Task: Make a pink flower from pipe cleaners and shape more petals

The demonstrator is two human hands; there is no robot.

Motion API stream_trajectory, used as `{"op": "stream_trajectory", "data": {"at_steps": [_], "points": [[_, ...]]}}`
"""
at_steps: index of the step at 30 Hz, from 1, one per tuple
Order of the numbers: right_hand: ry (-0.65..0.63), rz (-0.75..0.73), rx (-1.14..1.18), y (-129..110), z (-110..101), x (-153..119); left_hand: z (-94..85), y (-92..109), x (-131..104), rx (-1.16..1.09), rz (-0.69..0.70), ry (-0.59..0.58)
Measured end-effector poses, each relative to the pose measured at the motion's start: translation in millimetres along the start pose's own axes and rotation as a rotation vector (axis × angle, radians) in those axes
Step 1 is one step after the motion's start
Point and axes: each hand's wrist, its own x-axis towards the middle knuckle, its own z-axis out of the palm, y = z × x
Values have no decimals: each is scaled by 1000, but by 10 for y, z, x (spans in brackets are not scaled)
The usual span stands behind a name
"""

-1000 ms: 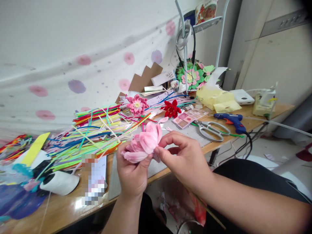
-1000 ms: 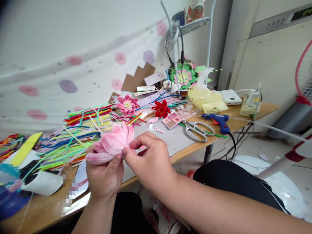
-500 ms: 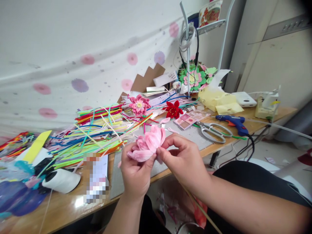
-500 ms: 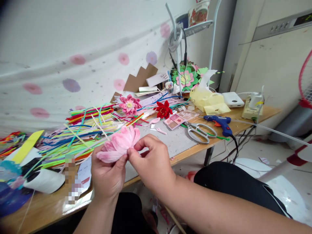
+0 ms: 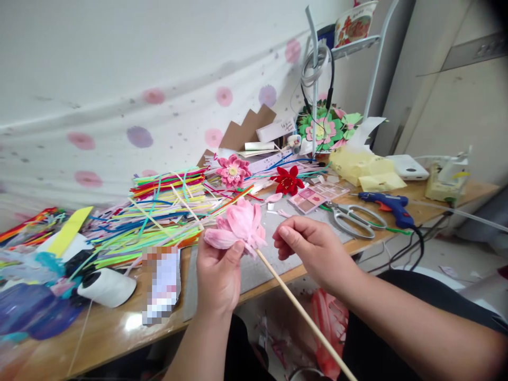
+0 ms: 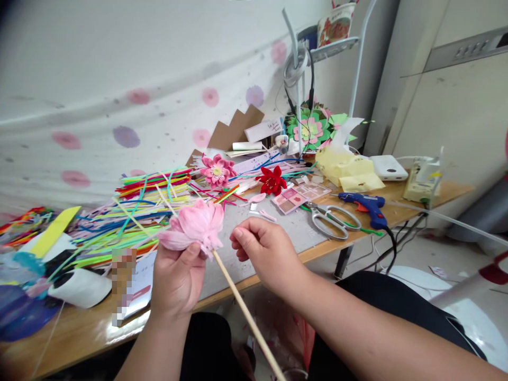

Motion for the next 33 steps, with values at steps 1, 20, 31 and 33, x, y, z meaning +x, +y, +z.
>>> {"op": "stream_trajectory", "data": {"at_steps": [1, 20, 31, 33], "points": [[-8, -35, -15, -13, -23, 3, 9, 5, -1, -42, -41, 14], [-34, -640, -721, -82, -145, -118, 47, 1, -67, -428, -516, 303], [-251, -716, -689, 77, -205, -12, -18, 35, -28, -480, -510, 355], [-203, -695, -730, 44, -239, -13, -54, 35, -2, -499, -508, 363]]}}
